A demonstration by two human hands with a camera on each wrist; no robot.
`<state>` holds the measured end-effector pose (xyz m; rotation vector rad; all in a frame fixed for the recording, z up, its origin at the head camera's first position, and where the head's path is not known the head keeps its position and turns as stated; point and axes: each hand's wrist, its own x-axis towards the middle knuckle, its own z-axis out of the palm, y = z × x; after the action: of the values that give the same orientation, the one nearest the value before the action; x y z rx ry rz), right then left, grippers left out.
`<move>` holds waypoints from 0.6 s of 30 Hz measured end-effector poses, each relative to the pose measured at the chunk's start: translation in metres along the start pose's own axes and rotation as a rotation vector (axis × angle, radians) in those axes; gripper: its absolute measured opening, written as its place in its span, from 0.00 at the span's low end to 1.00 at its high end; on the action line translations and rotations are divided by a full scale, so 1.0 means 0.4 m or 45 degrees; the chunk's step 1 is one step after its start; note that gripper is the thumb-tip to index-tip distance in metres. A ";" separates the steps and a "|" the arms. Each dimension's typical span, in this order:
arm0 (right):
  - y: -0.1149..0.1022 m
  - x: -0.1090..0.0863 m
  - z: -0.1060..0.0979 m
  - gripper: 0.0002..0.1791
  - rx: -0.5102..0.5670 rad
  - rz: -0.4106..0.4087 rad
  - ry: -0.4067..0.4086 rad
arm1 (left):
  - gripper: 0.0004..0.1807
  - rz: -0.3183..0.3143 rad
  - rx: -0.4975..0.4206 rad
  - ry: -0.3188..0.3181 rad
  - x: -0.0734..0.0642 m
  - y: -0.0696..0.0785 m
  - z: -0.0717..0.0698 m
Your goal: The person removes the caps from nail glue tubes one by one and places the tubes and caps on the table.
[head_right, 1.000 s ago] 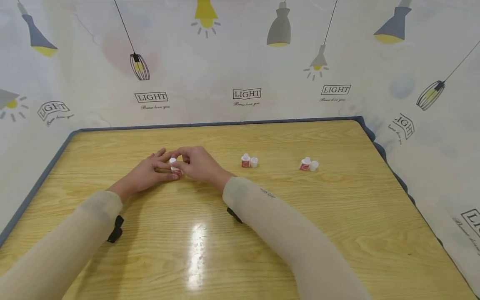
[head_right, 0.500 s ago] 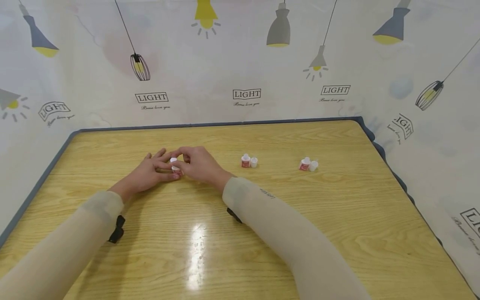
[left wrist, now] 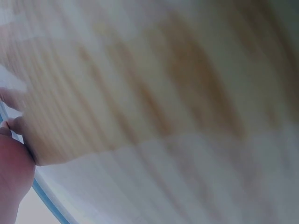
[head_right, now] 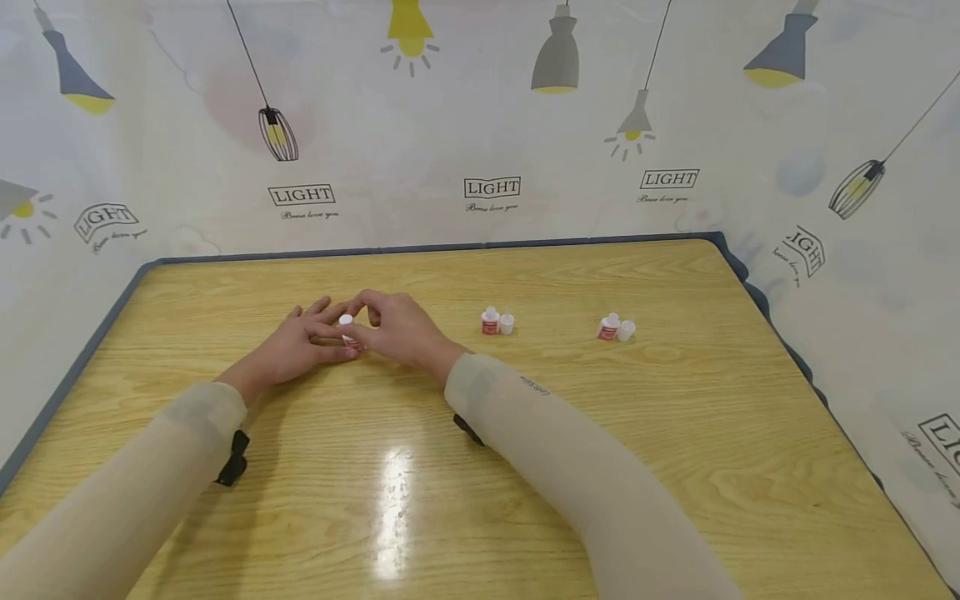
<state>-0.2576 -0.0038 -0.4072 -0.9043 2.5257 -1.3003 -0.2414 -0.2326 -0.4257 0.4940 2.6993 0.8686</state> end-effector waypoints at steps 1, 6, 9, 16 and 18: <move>0.001 0.000 0.000 0.10 -0.001 -0.011 -0.005 | 0.25 -0.001 -0.003 -0.003 0.000 0.000 0.000; 0.005 0.001 0.002 0.12 0.004 -0.051 -0.029 | 0.25 -0.007 -0.012 -0.012 0.001 -0.002 0.000; 0.003 0.001 0.002 0.14 0.009 -0.041 -0.032 | 0.25 -0.009 -0.007 -0.013 0.003 -0.004 -0.001; -0.002 0.002 0.005 0.13 0.001 -0.002 -0.023 | 0.24 -0.004 0.005 -0.014 0.005 -0.006 0.000; -0.003 0.002 0.005 0.11 0.010 0.007 -0.029 | 0.24 -0.005 0.005 -0.012 0.005 -0.006 0.000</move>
<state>-0.2569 -0.0062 -0.4075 -0.9048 2.5025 -1.2902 -0.2438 -0.2337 -0.4273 0.4928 2.6929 0.8578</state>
